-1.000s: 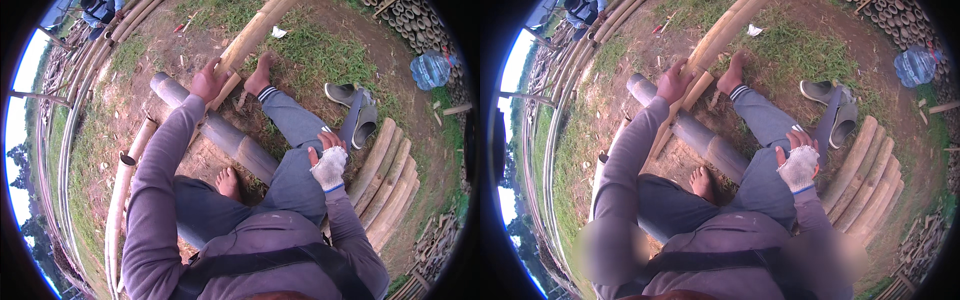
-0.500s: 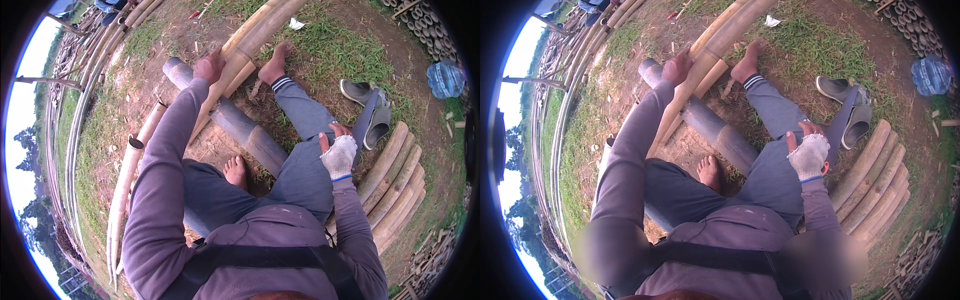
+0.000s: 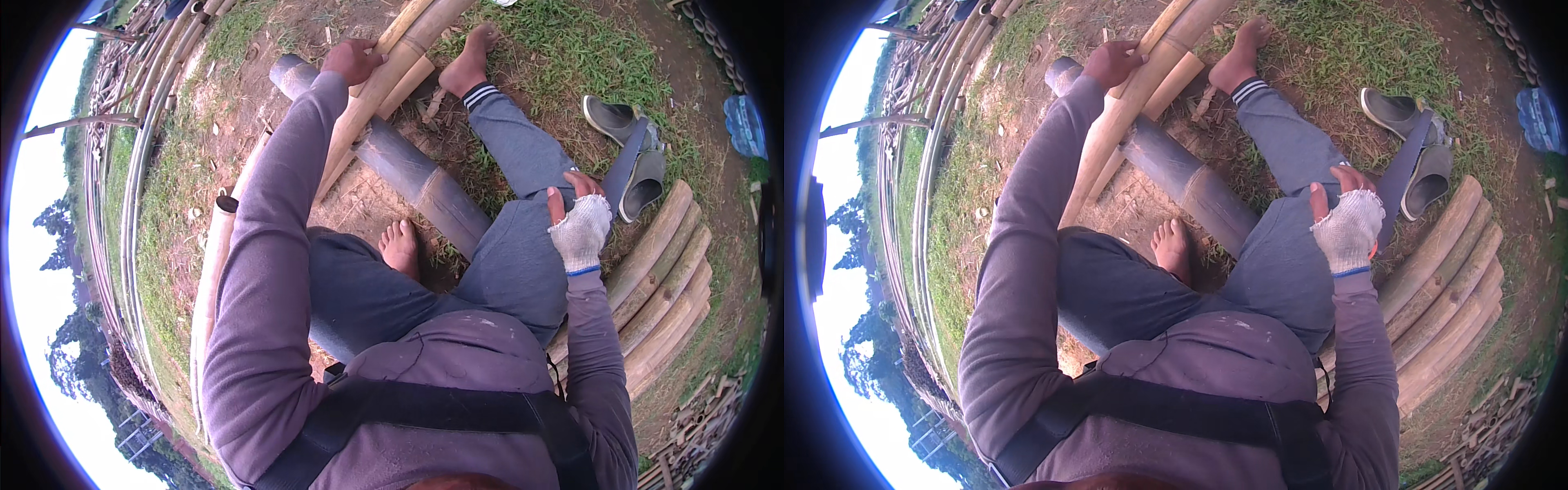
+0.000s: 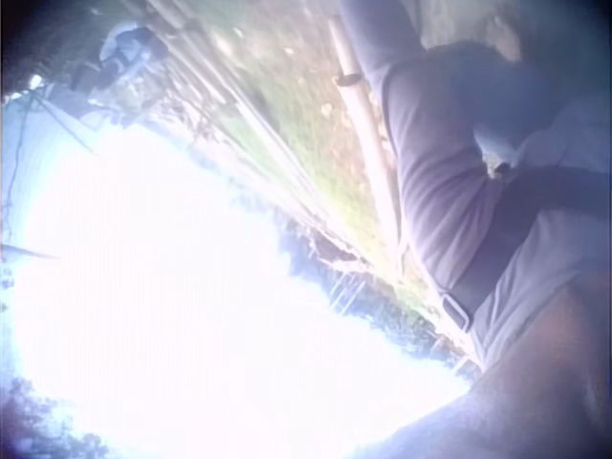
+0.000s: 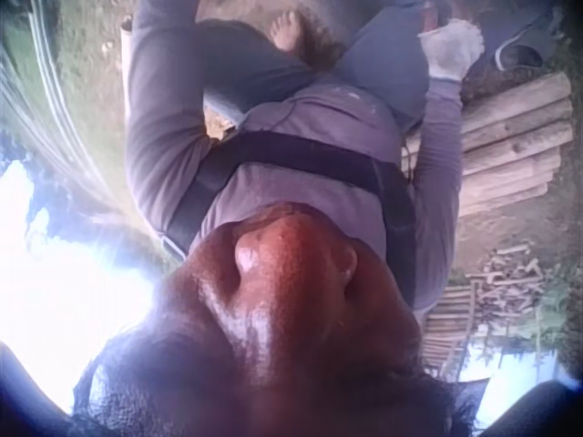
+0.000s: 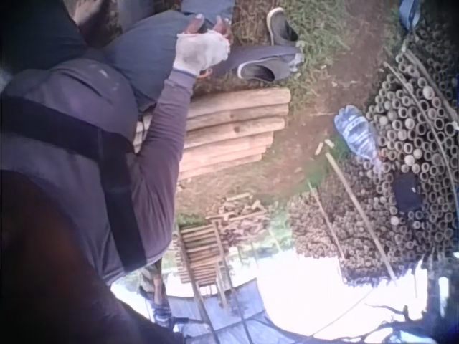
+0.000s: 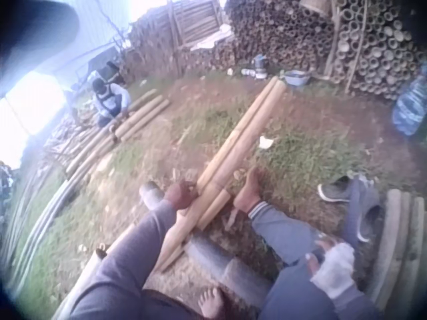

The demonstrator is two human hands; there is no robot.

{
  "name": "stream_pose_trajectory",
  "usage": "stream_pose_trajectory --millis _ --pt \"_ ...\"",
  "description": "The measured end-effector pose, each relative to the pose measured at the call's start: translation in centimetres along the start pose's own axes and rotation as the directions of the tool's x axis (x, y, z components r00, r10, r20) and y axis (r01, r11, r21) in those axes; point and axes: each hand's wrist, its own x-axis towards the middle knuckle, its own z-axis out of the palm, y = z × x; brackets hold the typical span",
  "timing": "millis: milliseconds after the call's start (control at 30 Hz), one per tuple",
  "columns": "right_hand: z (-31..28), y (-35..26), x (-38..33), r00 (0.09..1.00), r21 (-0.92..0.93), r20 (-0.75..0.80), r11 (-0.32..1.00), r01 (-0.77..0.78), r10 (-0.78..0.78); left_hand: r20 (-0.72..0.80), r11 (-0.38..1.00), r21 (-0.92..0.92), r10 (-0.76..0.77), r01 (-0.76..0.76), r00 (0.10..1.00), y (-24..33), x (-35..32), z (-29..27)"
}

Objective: The person sits on the ground and uses a hand saw to cut a long bamboo pole resting on a support. They saw through the pole, separate the cut piece, and then position another bamboo pole to continue cutting.

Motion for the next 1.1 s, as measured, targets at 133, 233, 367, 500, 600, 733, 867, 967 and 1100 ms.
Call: stream_pose_trajectory --millis 133,233,367,500,600,733,867,967,1100 --pt "0.0 -0.3 0.0 1.0 0.003 0.008 1.0 -0.003 0.003 -0.033 1.0 0.004 0.025 -0.025 0.999 -0.7 0.2 0.3" --pt "-0.2 -0.4 0.1 1.0 0.02 0.016 1.0 -0.007 0.006 0.029 0.999 0.0 -0.039 0.039 0.999 -0.2 0.4 0.0" --pt "0.2 0.0 -0.2 1.0 0.021 -0.002 1.0 0.008 -0.008 -0.012 1.0 0.026 0.0 0.0 1.0 0.3 0.0 -0.1" --pt "0.0 0.0 0.0 1.0 0.007 0.008 1.0 0.014 -0.014 -0.007 1.0 -0.004 -0.02 0.02 1.0 0.4 -0.2 -0.3" --pt "-0.2 -0.2 0.3 1.0 0.03 0.013 0.999 0.015 -0.015 0.031 1.0 0.001 -0.03 0.03 0.999 0.0 -0.3 -0.5" --pt "-0.3 -0.2 0.1 1.0 0.001 0.015 1.0 -0.008 0.008 0.064 0.996 0.01 -0.09 0.089 0.994 1.9 -0.8 -1.2" --pt "-0.8 -0.4 0.2 0.999 -0.01 0.04 1.0 -0.019 0.019 0.057 0.994 -0.012 -0.107 0.108 0.993 2.1 -0.9 -1.2" --pt "-0.7 -0.5 0.4 0.999 -0.014 0.043 1.0 -0.014 0.015 0.045 0.993 -0.032 -0.11 0.111 0.993 1.9 -1.0 -1.0" --pt "-0.8 -0.6 0.4 0.999 -0.009 0.035 1.0 0.008 -0.008 0.041 0.995 -0.029 -0.099 0.1 0.994 2.4 -1.4 -1.3"
